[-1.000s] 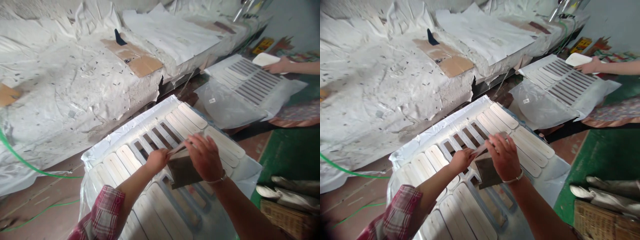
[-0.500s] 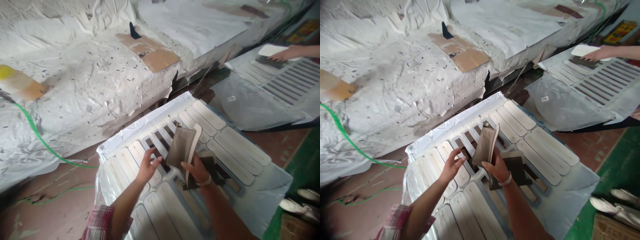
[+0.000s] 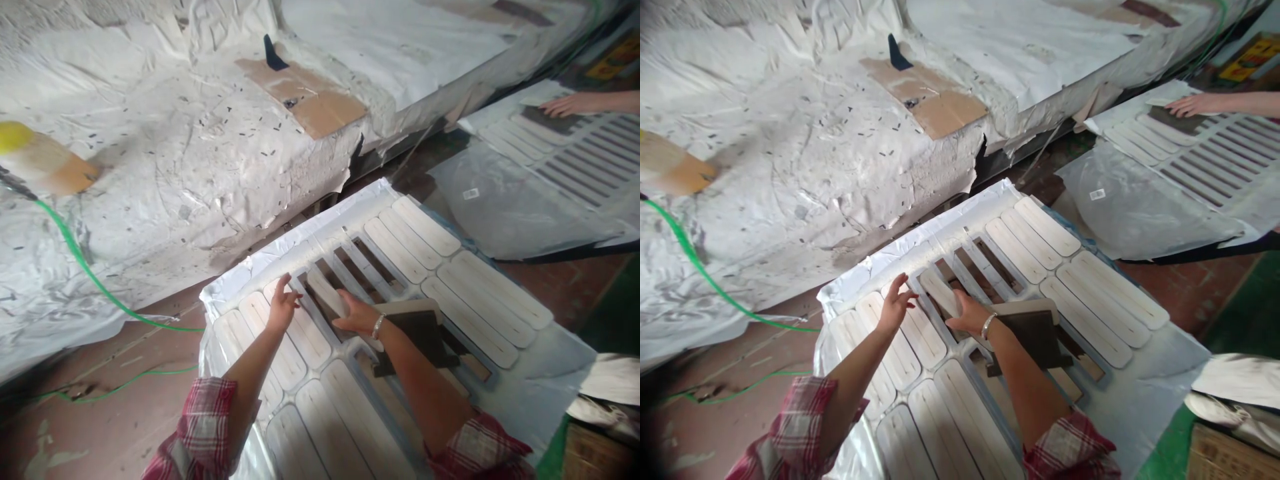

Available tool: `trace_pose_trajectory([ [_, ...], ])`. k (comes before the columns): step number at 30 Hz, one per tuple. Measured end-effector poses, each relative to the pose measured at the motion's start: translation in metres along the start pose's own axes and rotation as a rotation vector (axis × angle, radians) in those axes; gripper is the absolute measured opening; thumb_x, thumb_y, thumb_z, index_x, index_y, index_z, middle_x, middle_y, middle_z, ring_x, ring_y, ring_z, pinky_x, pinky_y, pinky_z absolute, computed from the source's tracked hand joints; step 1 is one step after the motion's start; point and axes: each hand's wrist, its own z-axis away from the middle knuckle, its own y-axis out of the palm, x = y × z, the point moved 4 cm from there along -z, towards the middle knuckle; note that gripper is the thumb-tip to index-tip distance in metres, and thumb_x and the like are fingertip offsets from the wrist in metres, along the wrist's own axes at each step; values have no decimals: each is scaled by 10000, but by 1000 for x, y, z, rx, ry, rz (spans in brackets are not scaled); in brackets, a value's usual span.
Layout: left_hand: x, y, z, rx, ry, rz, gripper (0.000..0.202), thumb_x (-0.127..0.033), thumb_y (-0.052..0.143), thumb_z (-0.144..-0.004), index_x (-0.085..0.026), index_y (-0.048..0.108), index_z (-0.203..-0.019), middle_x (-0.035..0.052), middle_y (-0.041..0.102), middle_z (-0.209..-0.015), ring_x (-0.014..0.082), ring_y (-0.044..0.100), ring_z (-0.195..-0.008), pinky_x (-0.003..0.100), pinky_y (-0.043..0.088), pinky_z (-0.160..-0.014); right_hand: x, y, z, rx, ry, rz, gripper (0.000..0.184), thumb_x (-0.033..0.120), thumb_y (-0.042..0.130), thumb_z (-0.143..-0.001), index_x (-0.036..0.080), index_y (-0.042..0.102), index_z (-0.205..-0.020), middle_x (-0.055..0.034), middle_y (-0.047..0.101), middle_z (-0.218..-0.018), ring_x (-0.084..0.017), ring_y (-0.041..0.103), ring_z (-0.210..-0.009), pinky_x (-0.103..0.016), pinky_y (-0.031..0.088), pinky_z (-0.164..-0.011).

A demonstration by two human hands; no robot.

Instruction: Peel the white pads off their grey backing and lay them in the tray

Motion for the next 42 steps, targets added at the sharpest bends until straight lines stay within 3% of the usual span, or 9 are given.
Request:
trace_pose_trajectory([
  [5,-18,0,-26,174,-7,-67,533,-490,475,-820,-142,481,-1223,124,536,-1185,101,581,-689,205,506,-530,12,27,-17,-189,-6,186,693,432,637,-639,134,405,-1220,-127,470,-1161,-228,470,-1071,-326,380,-928],
  [10,0,3,-51,321,-136,-103,496,-237,672,-665,-112,532,-1124,18,605,-739,87,560,-549,172,456,-457,11,44,-16,-373,0,202,912,571,630,-633,94,283,-1329,-159,408,-1231,-249,417,-1132,-334,365,-946],
  [14,17,-5,-70,222,-179,-102,229,-156,641,-664,-102,568,-875,-12,557,-632,83,543,-510,189,490,-462,-10,46,2,-207,191,100,654,459,591,-728,97,415,-1244,-152,517,-1140,-235,488,-1065,-331,373,-920],
  [18,24,-7,-77,162,-268,-39,172,-124,625,-676,-120,519,-811,-10,552,-665,90,556,-527,257,553,-508,-31,54,30,-13,345,-31,179,282,588,-738,121,564,-810,-85,625,-803,-160,595,-753,-250,435,-706],
  [23,21,1,-69,198,-335,88,166,-129,620,-719,-134,481,-810,-5,546,-716,69,562,-572,276,583,-608,-40,69,49,7,518,-197,260,403,484,-819,150,486,-880,-49,633,-766,-87,547,-472,-189,390,-468],
  [28,19,2,-64,231,-341,95,140,-114,561,-778,-138,444,-851,-3,530,-751,50,551,-584,295,586,-678,-50,74,51,-87,658,-378,369,466,460,-824,164,384,-1022,-66,627,-850,-118,571,-478,-215,404,-438],
  [32,17,1,-68,230,-305,-50,150,-98,541,-787,-145,416,-854,-15,501,-726,56,554,-581,299,582,-653,-47,76,50,-109,656,-422,305,396,442,-848,159,369,-1026,-70,627,-909,-124,616,-608,-208,432,-505],
  [37,10,1,-75,230,-220,-401,250,-82,537,-763,-172,396,-949,-7,518,-771,92,591,-610,286,558,-608,-34,72,59,-185,623,13,383,421,524,-819,104,427,-1011,-153,622,-954,-222,619,-887,-266,431,-697],
  [42,-14,-1,-80,267,-76,-889,411,-149,608,-702,-182,451,-1080,74,604,-848,246,621,-817,407,502,-735,-32,80,64,-190,651,-32,318,380,523,-831,134,448,-1018,-82,644,-891,-151,629,-764,-223,403,-650],
])
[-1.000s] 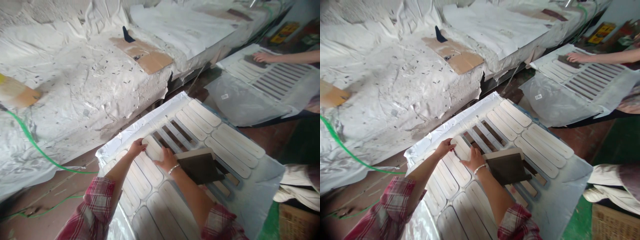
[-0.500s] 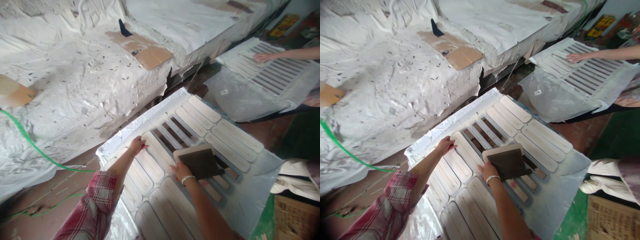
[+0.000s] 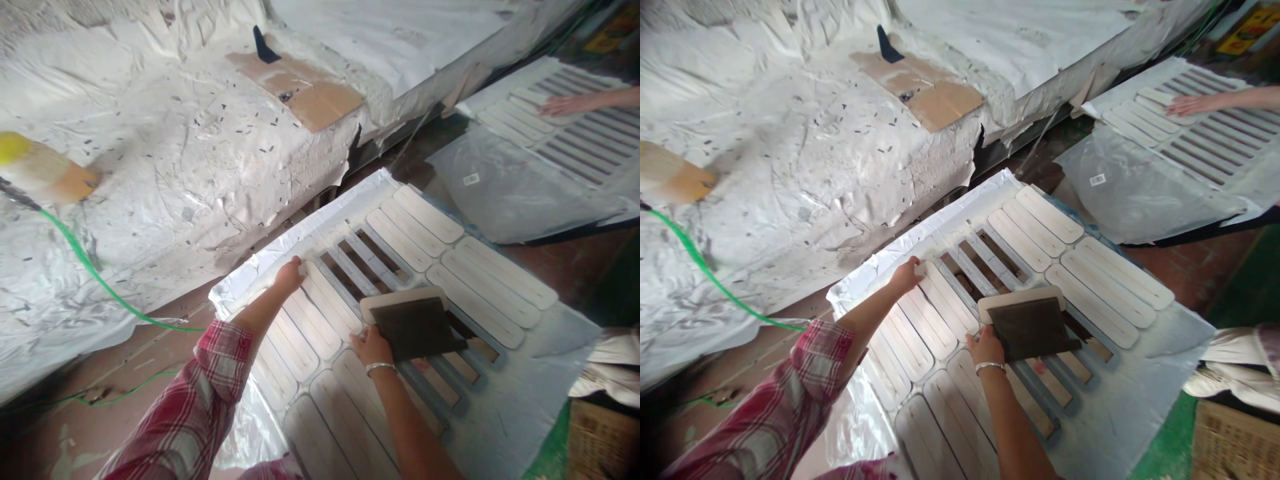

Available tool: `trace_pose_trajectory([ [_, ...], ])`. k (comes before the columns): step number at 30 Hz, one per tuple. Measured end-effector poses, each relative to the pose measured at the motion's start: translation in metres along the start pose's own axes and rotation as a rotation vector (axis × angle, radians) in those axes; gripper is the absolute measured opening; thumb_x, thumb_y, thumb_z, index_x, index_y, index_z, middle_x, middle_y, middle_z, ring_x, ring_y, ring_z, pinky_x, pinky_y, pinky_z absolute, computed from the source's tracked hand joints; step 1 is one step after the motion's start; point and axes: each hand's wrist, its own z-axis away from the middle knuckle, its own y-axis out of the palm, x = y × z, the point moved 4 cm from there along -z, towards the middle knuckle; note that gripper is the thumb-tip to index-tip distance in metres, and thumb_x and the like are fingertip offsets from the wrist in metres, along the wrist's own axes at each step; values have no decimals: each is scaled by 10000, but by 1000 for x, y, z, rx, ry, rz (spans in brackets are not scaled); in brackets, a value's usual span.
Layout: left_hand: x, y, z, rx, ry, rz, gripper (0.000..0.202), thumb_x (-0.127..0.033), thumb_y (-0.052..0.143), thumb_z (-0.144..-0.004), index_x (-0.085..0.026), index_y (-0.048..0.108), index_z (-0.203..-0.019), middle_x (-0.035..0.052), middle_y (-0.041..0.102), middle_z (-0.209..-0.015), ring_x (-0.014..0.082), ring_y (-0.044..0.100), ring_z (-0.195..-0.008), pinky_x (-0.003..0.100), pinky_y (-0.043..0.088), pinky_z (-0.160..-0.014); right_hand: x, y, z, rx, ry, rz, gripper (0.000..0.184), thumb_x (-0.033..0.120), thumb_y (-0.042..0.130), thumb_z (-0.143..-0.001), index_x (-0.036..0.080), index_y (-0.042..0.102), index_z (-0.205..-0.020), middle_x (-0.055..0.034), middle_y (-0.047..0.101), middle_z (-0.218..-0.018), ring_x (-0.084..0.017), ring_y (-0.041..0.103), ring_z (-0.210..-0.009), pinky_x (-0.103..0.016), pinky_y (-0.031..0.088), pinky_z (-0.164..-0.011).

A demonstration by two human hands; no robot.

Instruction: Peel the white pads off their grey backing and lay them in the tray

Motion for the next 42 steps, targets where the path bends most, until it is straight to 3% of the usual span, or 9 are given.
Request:
trace_pose_trajectory([
  [2,-6,-7,-1,3,38,-168,393,-205,625,-698,-157,501,-1068,127,611,-951,302,583,-952,428,468,-798,0,2,-2,-7,4,5,322,374,542,-819,132,452,-1012,-77,646,-880,-148,625,-749,-224,397,-658],
  [5,-10,-14,-5,39,72,-355,342,-250,604,-720,-129,559,-1037,161,603,-1042,322,559,-1005,418,458,-808,-1,3,-5,-16,4,8,321,373,553,-810,135,452,-999,-66,648,-856,-157,621,-772,-228,391,-674],
  [15,-5,-20,-19,138,152,-609,250,-287,552,-753,-145,654,-931,109,640,-1001,248,582,-956,292,455,-759,1,-1,-12,4,7,68,342,423,582,-771,149,461,-934,-76,638,-888,-206,613,-857,-259,385,-697],
  [20,-3,-18,-26,165,171,-619,210,-289,565,-728,-143,667,-839,95,651,-903,235,590,-900,275,436,-736,4,-6,-6,-22,8,82,358,396,579,-787,119,452,-975,-124,632,-945,-224,604,-918,-267,395,-735],
  [25,-3,-21,-32,204,175,-563,149,-293,624,-684,-161,673,-733,44,649,-774,189,588,-816,235,414,-703,2,-7,2,-89,39,71,494,430,562,-790,88,368,-1089,-173,609,-1006,-254,597,-930,-295,398,-736],
  [30,-1,-26,-31,199,154,-455,160,-291,607,-702,-161,686,-750,14,616,-658,154,562,-696,224,400,-651,-3,-2,-1,-65,-53,40,338,397,540,-809,158,434,-1024,-67,641,-932,-204,613,-851,-256,371,-677],
  [34,1,-32,-26,208,160,-380,174,-309,603,-696,-166,689,-745,-14,560,-572,136,524,-620,222,386,-601,-6,2,-6,-55,-119,-50,270,369,539,-813,154,473,-963,-39,645,-835,-161,608,-793,-232,360,-658],
  [42,4,-36,-24,181,194,-282,197,-340,624,-671,-210,700,-797,-45,490,-502,108,446,-527,208,346,-533,5,1,-4,-69,-137,-8,467,340,527,-829,155,357,-1223,-42,646,-855,-201,617,-807,-275,361,-666],
])
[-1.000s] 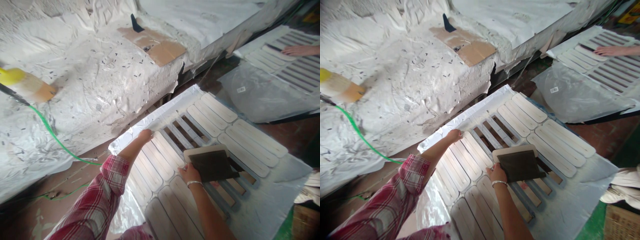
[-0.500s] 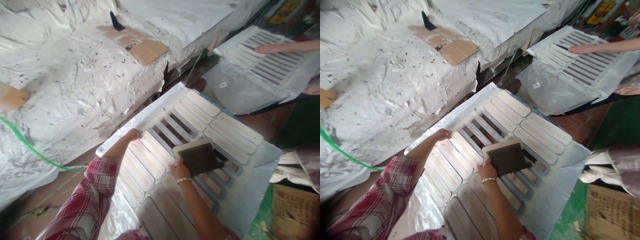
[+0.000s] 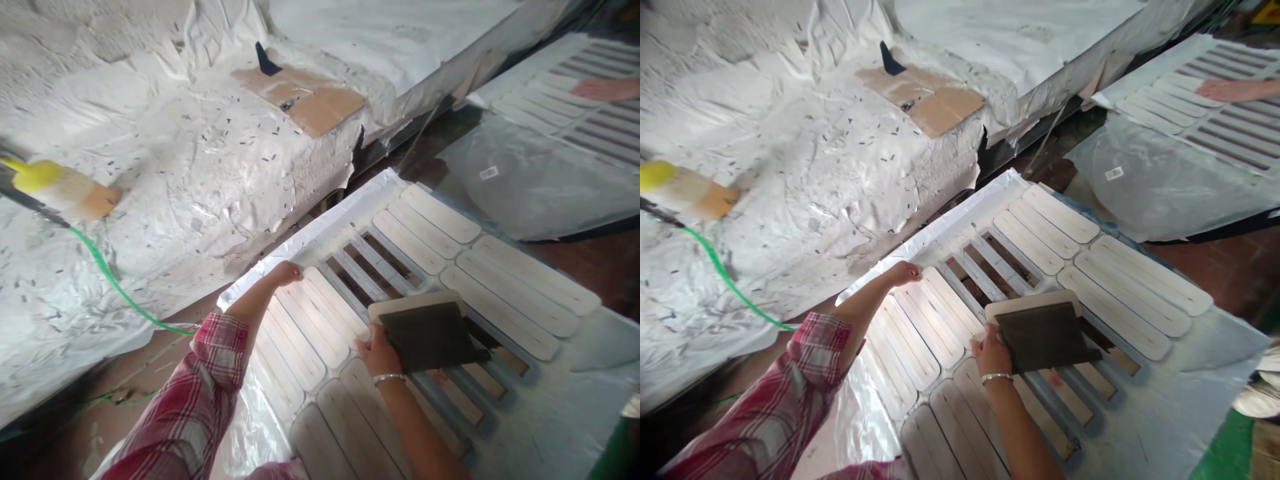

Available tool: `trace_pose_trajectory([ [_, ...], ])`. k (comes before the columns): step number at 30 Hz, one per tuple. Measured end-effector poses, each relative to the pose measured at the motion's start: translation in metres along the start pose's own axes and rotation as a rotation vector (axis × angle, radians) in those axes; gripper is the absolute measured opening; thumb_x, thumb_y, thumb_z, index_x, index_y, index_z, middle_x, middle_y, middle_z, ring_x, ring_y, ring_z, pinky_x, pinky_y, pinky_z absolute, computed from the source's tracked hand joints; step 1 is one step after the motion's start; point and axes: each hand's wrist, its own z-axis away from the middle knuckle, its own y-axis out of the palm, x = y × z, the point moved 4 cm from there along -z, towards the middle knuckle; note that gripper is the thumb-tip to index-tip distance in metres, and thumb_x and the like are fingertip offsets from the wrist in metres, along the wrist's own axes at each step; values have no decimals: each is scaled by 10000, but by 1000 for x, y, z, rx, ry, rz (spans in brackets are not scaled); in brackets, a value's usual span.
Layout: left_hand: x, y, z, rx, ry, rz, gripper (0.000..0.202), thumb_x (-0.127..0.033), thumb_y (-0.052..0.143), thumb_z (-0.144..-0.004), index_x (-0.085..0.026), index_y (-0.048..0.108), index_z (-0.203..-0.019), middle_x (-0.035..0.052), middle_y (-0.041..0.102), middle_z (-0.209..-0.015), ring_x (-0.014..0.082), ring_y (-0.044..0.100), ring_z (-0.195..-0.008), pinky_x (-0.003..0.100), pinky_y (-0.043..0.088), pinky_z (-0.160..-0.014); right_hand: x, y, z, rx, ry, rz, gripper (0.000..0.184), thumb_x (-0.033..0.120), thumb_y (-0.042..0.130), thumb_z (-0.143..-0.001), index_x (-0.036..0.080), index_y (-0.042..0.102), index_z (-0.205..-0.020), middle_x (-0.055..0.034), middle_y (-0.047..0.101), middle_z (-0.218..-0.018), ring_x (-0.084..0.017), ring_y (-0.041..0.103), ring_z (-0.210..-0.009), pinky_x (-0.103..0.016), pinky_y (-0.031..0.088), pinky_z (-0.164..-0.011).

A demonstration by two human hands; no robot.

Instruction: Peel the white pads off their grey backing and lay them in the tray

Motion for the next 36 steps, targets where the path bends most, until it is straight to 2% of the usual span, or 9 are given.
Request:
trace_pose_trajectory([
  [3,-1,5,-3,-36,-53,4,191,-342,612,-684,-214,701,-795,-42,463,-465,107,415,-481,213,331,-501,1,0,-3,18,17,1,434,327,521,-829,161,367,-1200,-39,648,-855,-207,620,-811,-278,356,-655],
  [10,3,7,-8,-38,-125,-33,155,-318,609,-694,-183,674,-732,-13,589,-608,118,523,-597,193,372,-553,1,-1,-6,10,20,18,435,345,523,-827,161,366,-1188,-46,653,-864,-195,621,-811,-269,352,-644],
  [18,-5,6,-11,24,-105,-229,135,-298,591,-707,-179,653,-716,-1,614,-644,150,571,-698,210,374,-589,2,-1,-5,-25,30,83,502,375,536,-829,131,336,-1220,-93,648,-927,-215,626,-861,-266,388,-678],
  [22,-10,6,-13,56,-101,-327,146,-301,596,-707,-175,658,-745,30,651,-771,180,588,-802,228,406,-666,2,1,-7,14,-41,167,428,358,489,-860,163,377,-1224,-81,647,-946,-209,621,-882,-269,401,-690],
  [27,-17,0,-11,38,-195,-419,294,-337,628,-695,-128,639,-901,140,633,-961,283,584,-920,334,454,-749,11,1,-12,70,-80,259,377,345,453,-870,159,417,-1197,-101,635,-945,-221,618,-853,-278,419,-663],
  [30,-30,-3,-1,-71,-201,-476,471,-343,630,-716,-106,545,-1114,204,562,-1091,347,539,-1006,438,452,-785,15,-9,-8,81,-119,266,367,317,492,-839,142,452,-1159,-110,629,-936,-210,607,-839,-277,430,-687],
  [32,-46,10,9,-163,-49,-532,392,-253,499,-816,-132,497,-1188,195,519,-1167,336,498,-1076,460,433,-831,7,-23,-1,52,-172,258,347,294,511,-822,167,484,-1143,-99,598,-1038,-189,571,-931,-265,425,-768],
  [34,-60,37,19,-182,145,-557,380,-170,346,-869,-144,491,-1219,176,478,-1252,301,448,-1156,432,410,-897,-15,-43,8,-43,-215,270,320,248,481,-825,188,514,-1137,-86,543,-1146,-180,505,-1039,-264,393,-867],
  [36,-65,69,28,-190,193,-533,475,-309,395,-872,-89,436,-1291,195,344,-1384,311,294,-1287,425,314,-1014,-49,-63,16,-151,-247,326,391,165,449,-804,194,509,-1189,-83,470,-1256,-201,416,-1154,-310,332,-968],
])
